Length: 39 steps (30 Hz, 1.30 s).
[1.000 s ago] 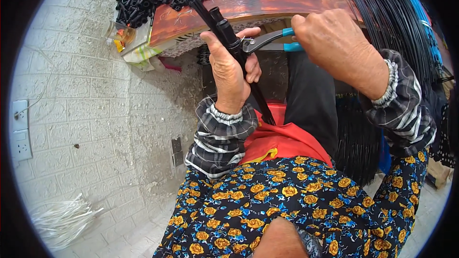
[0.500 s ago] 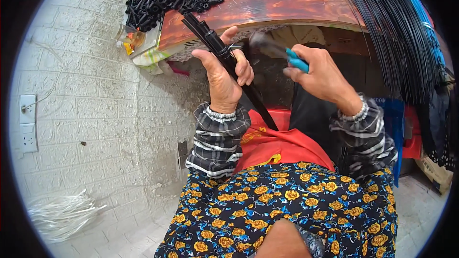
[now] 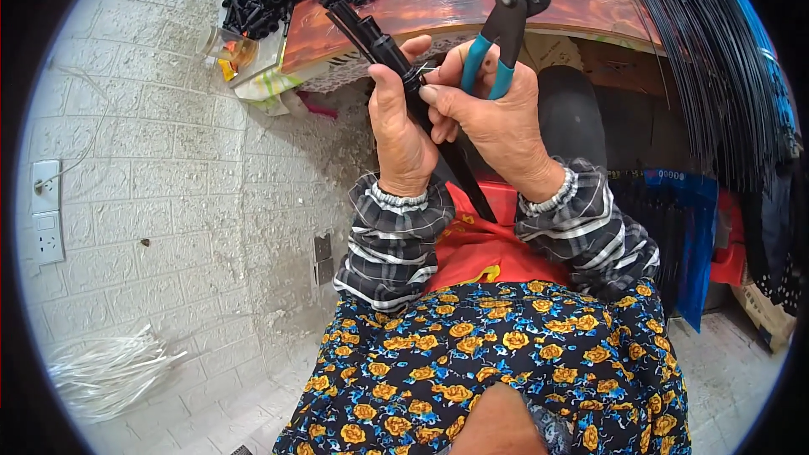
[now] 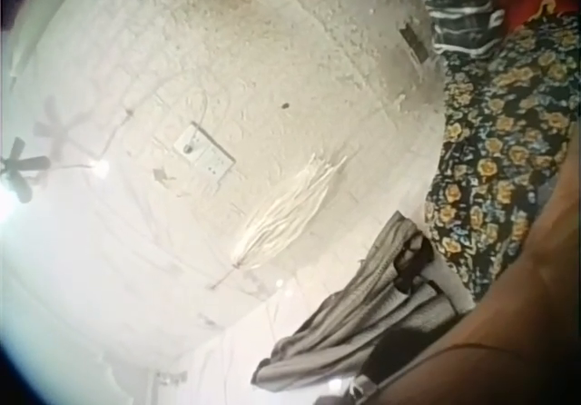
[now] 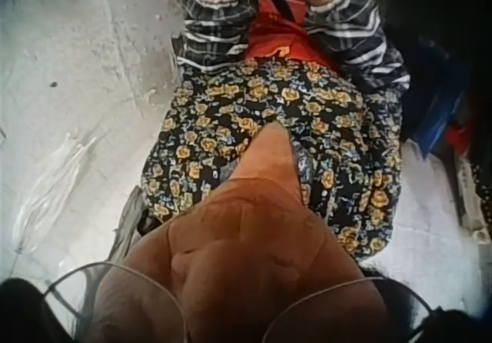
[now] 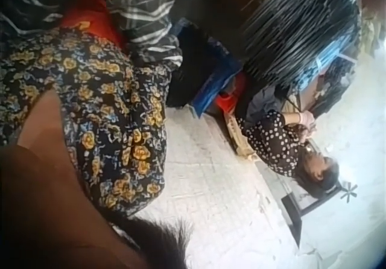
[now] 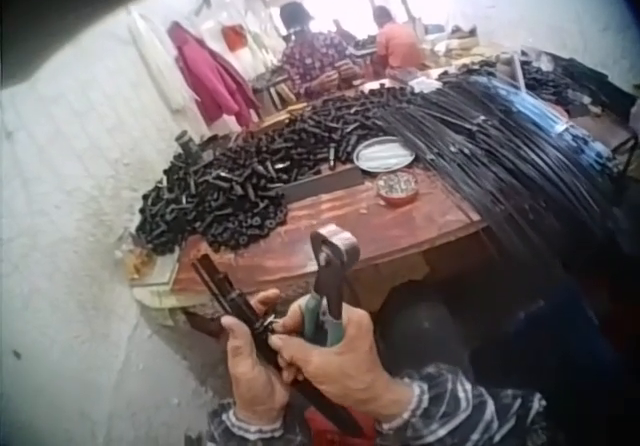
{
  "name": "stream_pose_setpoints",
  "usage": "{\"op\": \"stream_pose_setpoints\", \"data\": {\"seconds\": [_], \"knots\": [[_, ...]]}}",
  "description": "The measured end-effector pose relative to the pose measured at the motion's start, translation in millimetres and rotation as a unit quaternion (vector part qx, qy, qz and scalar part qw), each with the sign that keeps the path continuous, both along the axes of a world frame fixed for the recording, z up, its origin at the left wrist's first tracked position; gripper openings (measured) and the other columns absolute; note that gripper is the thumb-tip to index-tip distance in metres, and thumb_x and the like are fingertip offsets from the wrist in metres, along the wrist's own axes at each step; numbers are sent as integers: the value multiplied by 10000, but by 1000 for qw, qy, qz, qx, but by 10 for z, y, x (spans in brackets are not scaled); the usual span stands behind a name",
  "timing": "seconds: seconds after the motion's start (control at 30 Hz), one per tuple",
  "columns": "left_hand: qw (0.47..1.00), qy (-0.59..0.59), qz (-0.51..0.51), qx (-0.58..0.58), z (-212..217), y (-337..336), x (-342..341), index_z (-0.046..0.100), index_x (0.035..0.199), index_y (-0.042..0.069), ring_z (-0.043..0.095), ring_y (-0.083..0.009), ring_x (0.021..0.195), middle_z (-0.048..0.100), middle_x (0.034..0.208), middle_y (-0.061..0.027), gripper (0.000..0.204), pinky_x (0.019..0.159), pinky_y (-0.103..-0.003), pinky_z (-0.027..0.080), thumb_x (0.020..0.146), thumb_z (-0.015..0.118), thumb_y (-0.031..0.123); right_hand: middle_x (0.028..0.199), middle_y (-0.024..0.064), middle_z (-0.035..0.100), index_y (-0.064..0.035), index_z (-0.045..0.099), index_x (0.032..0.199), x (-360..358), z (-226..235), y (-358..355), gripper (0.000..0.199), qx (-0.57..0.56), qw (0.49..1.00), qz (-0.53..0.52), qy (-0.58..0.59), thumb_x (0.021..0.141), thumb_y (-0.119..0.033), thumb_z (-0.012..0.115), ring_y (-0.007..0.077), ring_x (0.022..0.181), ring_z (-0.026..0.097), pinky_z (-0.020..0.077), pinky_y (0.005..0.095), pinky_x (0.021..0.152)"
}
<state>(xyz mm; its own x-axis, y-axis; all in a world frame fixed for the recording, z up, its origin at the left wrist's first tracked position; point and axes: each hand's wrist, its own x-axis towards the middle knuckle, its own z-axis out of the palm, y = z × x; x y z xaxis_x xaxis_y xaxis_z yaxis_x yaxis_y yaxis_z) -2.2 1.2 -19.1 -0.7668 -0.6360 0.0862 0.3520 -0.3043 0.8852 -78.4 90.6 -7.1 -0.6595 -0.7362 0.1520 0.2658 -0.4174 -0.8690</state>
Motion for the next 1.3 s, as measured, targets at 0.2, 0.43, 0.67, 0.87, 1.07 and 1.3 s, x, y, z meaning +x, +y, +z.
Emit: {"op": "stream_pose_setpoints", "data": {"seconds": [0.2,0.43,0.67,0.87,1.07,1.3], "knots": [[998,-1,39,-39,-31,31,-58,523,1221,-15,455,-65,475,590,739,-50,733,410,-205,342,920,471,651,726,53,638,22,603,893,91,-24,-42,103,8,988,-103,115,822,42,675,100,549,599,488,220,462],[1000,11,-4,-3,-23,-52,55,517,1238,-38,413,-76,442,499,596,-11,695,415,-236,335,949,472,592,859,66,666,25,614,874,-322,-25,125,99,93,977,25,191,837,-29,687,131,641,629,507,279,564],[1000,24,-13,7,-46,-79,67,509,1262,-16,368,-84,410,425,526,8,694,418,-258,327,951,445,600,1009,164,599,-24,575,1087,-632,-38,604,330,329,757,-15,565,769,4,662,343,851,613,501,411,748],[1000,-5,-23,8,-28,-32,57,531,1265,44,347,-91,397,432,538,22,687,427,-259,324,941,418,639,1005,167,528,-67,481,1262,-550,-59,537,581,331,678,-67,653,712,74,604,378,990,527,475,454,808],[999,24,-29,33,-34,-39,50,543,1227,-15,397,-80,417,459,546,5,668,417,-248,341,955,456,589,1025,175,502,-67,475,1278,-520,-36,433,623,312,679,-121,654,688,108,571,376,987,503,470,452,815],[999,18,-7,37,-4,-50,24,562,1200,-9,394,-81,415,460,547,2,619,415,-243,334,966,472,557,994,162,495,-75,491,1270,-362,-46,360,621,330,670,-176,642,682,111,569,355,940,501,475,443,797]]}}
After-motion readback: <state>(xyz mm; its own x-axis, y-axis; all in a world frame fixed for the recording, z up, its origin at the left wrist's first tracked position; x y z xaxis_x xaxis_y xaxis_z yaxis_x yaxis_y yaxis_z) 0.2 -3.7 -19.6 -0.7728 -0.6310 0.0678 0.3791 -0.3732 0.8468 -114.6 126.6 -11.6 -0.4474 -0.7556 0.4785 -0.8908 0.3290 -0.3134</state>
